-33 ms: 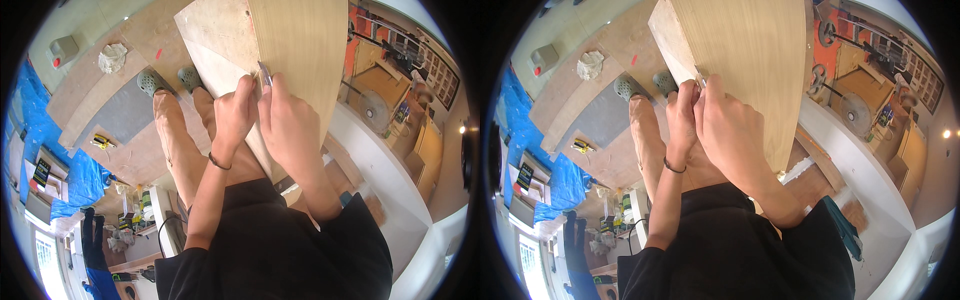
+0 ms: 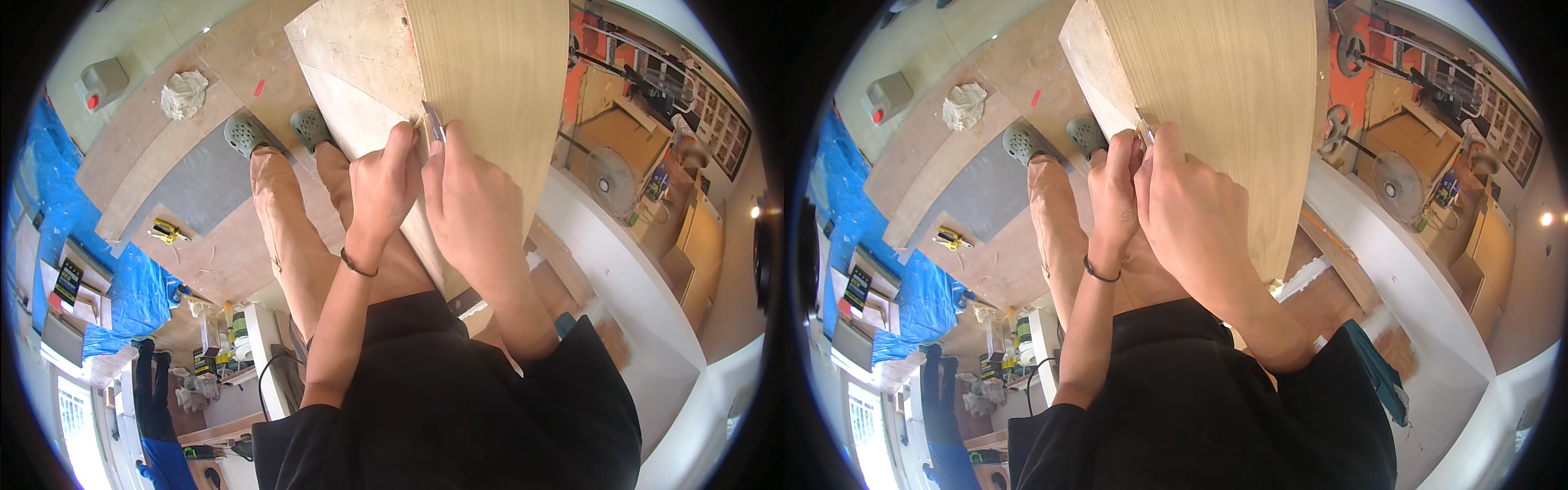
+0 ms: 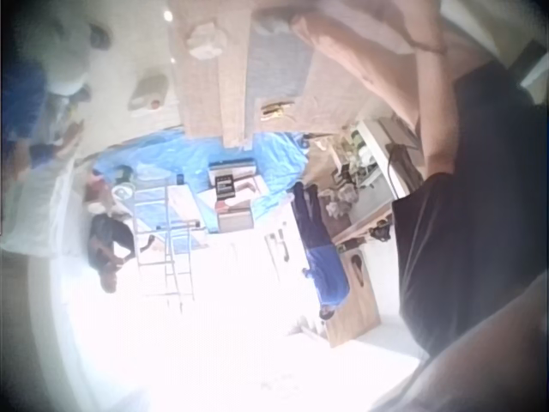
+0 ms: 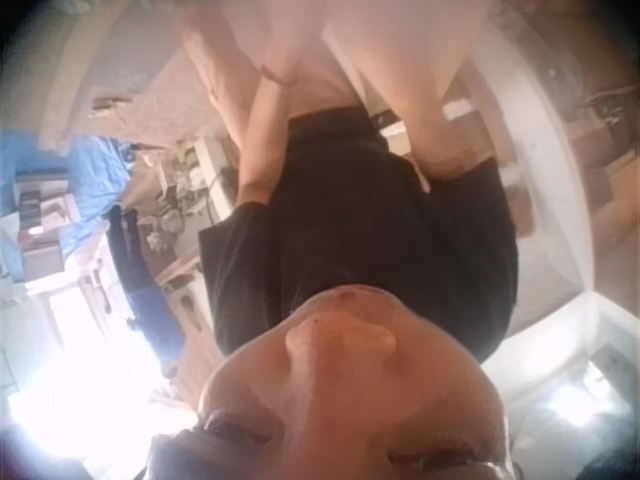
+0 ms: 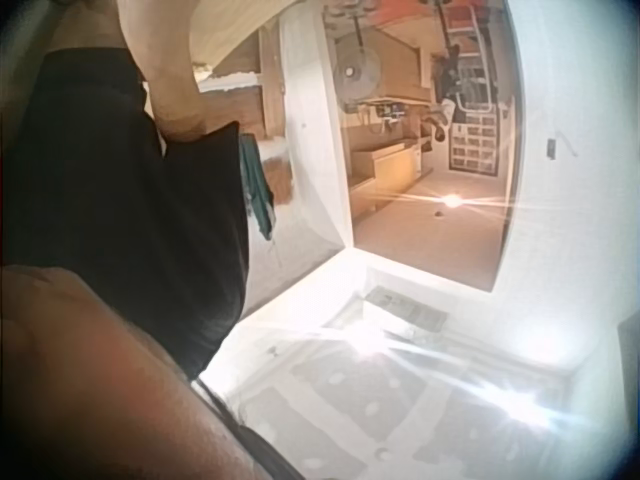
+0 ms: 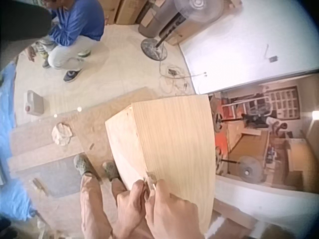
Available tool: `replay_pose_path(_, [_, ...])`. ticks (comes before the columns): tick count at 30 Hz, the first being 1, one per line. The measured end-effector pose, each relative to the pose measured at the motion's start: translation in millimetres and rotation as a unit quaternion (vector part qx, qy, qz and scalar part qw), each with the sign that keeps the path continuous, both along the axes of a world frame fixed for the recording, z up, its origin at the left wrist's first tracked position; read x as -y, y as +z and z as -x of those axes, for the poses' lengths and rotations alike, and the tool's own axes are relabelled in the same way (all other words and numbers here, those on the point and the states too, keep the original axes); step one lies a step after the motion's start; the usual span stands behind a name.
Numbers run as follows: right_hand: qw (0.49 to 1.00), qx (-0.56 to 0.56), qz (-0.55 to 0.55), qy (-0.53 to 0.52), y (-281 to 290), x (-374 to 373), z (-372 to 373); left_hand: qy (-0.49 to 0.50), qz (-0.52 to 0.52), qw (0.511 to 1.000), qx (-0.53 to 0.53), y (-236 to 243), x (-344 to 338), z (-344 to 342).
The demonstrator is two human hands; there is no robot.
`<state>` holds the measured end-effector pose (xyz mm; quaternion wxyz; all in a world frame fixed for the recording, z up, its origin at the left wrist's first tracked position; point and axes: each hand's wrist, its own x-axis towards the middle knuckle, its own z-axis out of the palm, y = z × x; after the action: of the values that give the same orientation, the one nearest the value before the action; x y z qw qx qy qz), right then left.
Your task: The person uses a utility knife to scrape the edge of a wooden board, removing a thin strip of material along the seam. The person holds the board steady with one hand while scraping with the other, working along the edge continuously.
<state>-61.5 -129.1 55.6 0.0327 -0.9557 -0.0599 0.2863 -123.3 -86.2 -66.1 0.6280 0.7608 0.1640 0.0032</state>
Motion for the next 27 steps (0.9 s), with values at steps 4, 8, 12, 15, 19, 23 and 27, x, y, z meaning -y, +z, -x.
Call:
replay_pose_path(4, [1.0,0.013,0.009,0.001,-1.4,0.0,3.2,0.002,0.011,1.0,0.007,0.8,-1.1,-1.1])
replay_pose_path(8, [1.0,0.022,-0.007,-0.001,-3.0,1.1,6.1,0.004,0.009,1.0,0.004,0.8,0.2,-0.2])
replay_pose_path(12, [1.0,0.016,-0.008,-0.008,-3.0,1.2,5.1,0.042,-0.033,0.996,0.075,-0.2,2.6,-5.0])
replay_pose_path(15, [1.0,0.018,-0.016,-0.005,-4.1,2.7,5.0,0.016,0.014,1.0,-0.001,8.7,2.1,-0.4])
replay_pose_path(19, [1.0,0.008,-0.017,-0.009,-5.5,1.9,3.4,0.004,0.026,1.0,0.002,1.1,3.6,4.6])
replay_pose_path(23, [1.0,0.011,-0.02,-0.002,-4.1,0.8,1.9,0.0,0.035,0.999,0.009,-4.1,7.6,8.7])
replay_pose_path(27, [1.0,0.003,-0.006,0.007,-3.4,-0.7,-1.3,-0.024,-0.03,0.999,0.021,-8.6,9.6,15.7])
